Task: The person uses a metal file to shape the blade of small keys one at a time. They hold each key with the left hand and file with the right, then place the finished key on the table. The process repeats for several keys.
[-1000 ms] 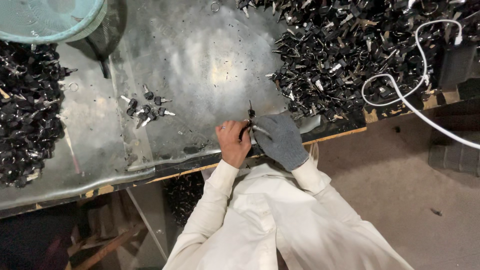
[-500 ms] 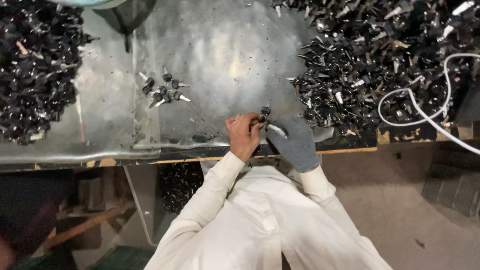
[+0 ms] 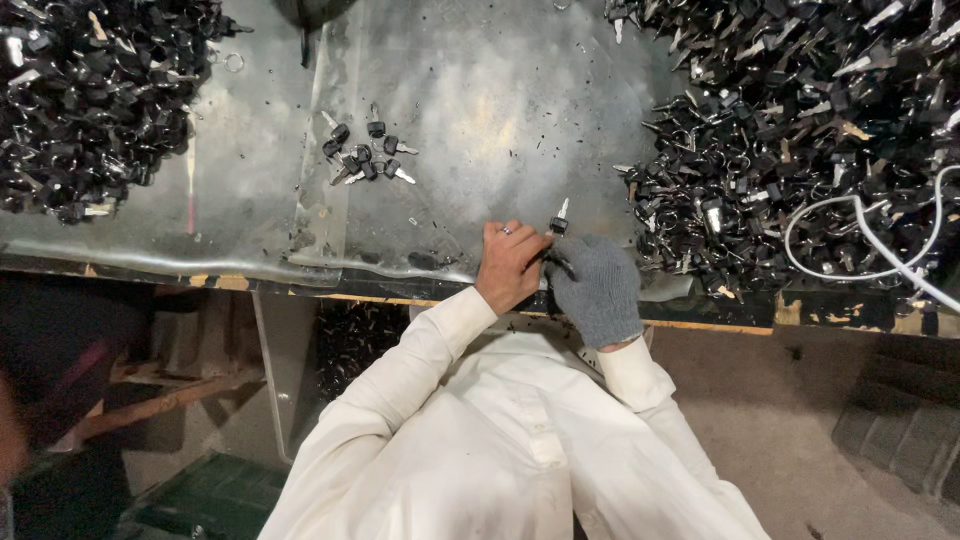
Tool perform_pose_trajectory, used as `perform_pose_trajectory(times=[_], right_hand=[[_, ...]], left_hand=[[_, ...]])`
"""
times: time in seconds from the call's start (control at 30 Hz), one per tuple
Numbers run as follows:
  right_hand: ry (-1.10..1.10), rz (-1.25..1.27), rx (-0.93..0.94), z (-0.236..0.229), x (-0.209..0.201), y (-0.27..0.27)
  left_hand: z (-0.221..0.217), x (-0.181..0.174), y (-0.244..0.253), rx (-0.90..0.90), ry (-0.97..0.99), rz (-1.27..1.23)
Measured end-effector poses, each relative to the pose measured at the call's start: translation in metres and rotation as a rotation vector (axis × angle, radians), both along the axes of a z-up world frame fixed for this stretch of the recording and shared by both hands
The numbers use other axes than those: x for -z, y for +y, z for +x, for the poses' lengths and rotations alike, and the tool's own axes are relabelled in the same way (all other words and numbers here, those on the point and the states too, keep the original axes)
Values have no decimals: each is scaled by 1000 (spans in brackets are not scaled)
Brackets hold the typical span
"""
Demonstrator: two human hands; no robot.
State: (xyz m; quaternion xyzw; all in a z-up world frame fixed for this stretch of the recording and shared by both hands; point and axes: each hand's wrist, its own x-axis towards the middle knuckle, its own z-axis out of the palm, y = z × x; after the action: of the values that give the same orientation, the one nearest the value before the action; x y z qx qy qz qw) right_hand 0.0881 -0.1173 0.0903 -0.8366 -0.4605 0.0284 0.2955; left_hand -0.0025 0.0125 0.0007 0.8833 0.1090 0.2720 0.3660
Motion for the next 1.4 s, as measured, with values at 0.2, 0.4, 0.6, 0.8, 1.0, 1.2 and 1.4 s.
perform_pose_trajectory(times=[0.2,0.4,0.6,0.8,1.0,1.2,1.4], right_hand=[[-153,74,63,-24,0,-3],[-149,-145,57,-22,-3,-1],[82,-144,-1,-3,-6,4],[250,-196,-25,18,-15,5],[53,137,-31,-20,-21,-20],[-77,173,-3,-38,-2,-31],[19,73,29,-32,-12,-15]], left_hand=[[-4,9,4,1,6,-16],[-9,10,3,16,58,-18],[-21,-1,-32,-136,22,117],[-14,-6,-30,-188,49,177],[1,-1,-4,-168,5,61],[-18,0,-15,0,21,-28],[-23,-1,-17,55,67,72]])
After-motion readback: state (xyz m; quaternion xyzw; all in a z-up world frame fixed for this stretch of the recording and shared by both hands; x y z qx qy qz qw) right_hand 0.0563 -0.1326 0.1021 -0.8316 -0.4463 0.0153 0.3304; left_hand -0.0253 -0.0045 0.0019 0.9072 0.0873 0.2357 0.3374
